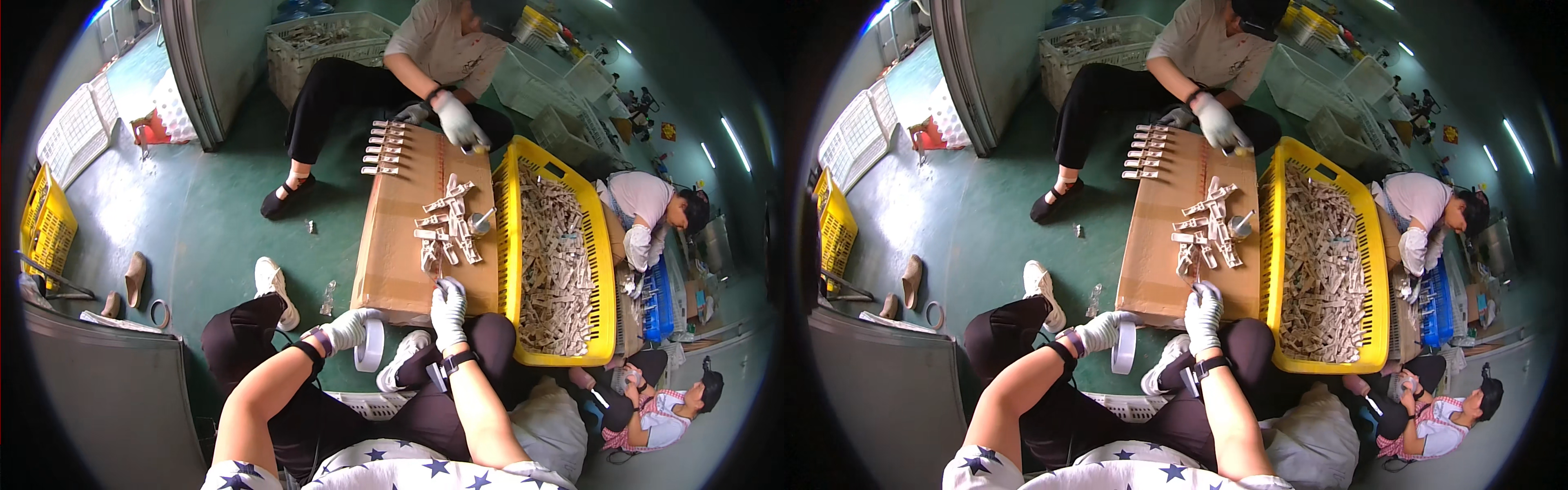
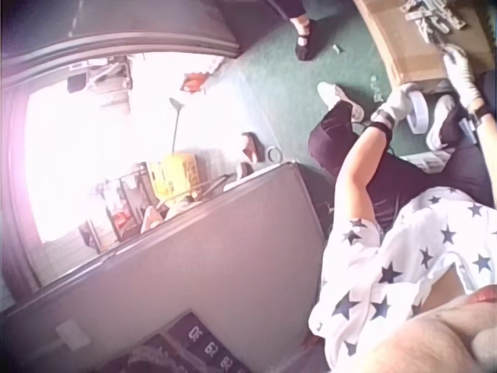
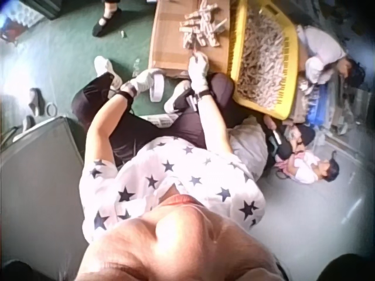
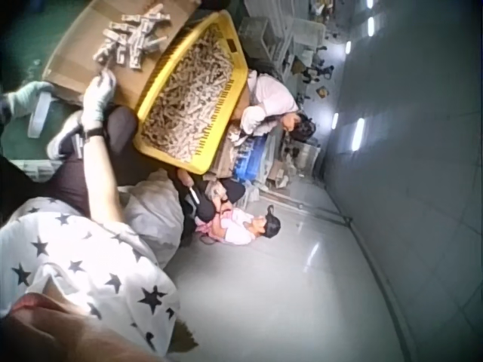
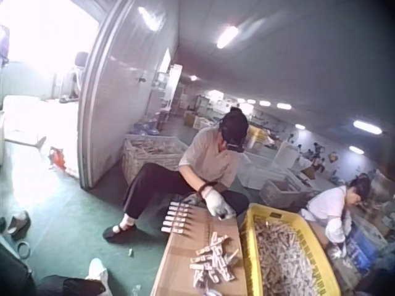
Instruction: Manually sorting and placing plastic clothespins into bags or onto cardboard for packaging.
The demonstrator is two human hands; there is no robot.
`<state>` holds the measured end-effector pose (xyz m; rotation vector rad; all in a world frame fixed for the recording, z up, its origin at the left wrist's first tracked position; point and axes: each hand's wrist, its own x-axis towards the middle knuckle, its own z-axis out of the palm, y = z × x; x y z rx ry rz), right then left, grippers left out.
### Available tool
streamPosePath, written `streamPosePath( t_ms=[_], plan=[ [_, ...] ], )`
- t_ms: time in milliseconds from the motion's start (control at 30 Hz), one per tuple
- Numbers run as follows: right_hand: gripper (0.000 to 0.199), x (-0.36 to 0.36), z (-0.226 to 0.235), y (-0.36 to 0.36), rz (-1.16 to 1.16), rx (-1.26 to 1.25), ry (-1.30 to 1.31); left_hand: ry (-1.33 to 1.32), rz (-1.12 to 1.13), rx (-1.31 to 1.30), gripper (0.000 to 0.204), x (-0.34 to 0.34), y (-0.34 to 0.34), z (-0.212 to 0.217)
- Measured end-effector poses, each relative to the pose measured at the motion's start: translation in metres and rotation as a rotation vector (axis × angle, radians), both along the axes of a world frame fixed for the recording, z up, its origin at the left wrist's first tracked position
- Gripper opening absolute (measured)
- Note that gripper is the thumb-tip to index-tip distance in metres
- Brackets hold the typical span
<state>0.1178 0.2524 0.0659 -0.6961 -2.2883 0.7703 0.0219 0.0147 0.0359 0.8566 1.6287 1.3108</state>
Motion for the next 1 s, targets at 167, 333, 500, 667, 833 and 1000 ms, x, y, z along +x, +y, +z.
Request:
streamPosePath(
  t_ms=[167, 333, 500, 667, 833, 1000],
  plan=[
    [0.019, 0.007, 0.002, 0.001, -0.013, -0.078, -0.067, 0.085, 0.001, -0.043, 0.038, 0.002, -0.002, 0.018],
    [0.016, 0.011, 0.021, 0.004, -0.058, -0.316, -0.134, -0.099, 0.011, 0.039, 0.038, 0.003, -0.003, 0.015],
    [0.027, 0.013, 0.045, -0.006, -0.011, -0.969, -0.046, 0.032, -0.015, -0.046, 0.037, 0.000, -0.007, 0.019],
    [0.041, 0.021, 0.056, -0.005, 0.119, -0.717, -0.251, 0.009, -0.025, -0.039, 0.036, 0.000, -0.004, 0.014],
    [0.048, 0.032, 0.037, 0.015, 0.310, -0.069, -0.519, 0.008, -0.040, -0.065, 0.036, 0.000, 0.003, 0.018],
    [0.040, 0.025, 0.057, -0.032, 0.316, -0.164, -0.645, 0.017, -0.023, -0.057, 0.035, -0.002, -0.007, 0.014]
  ],
)
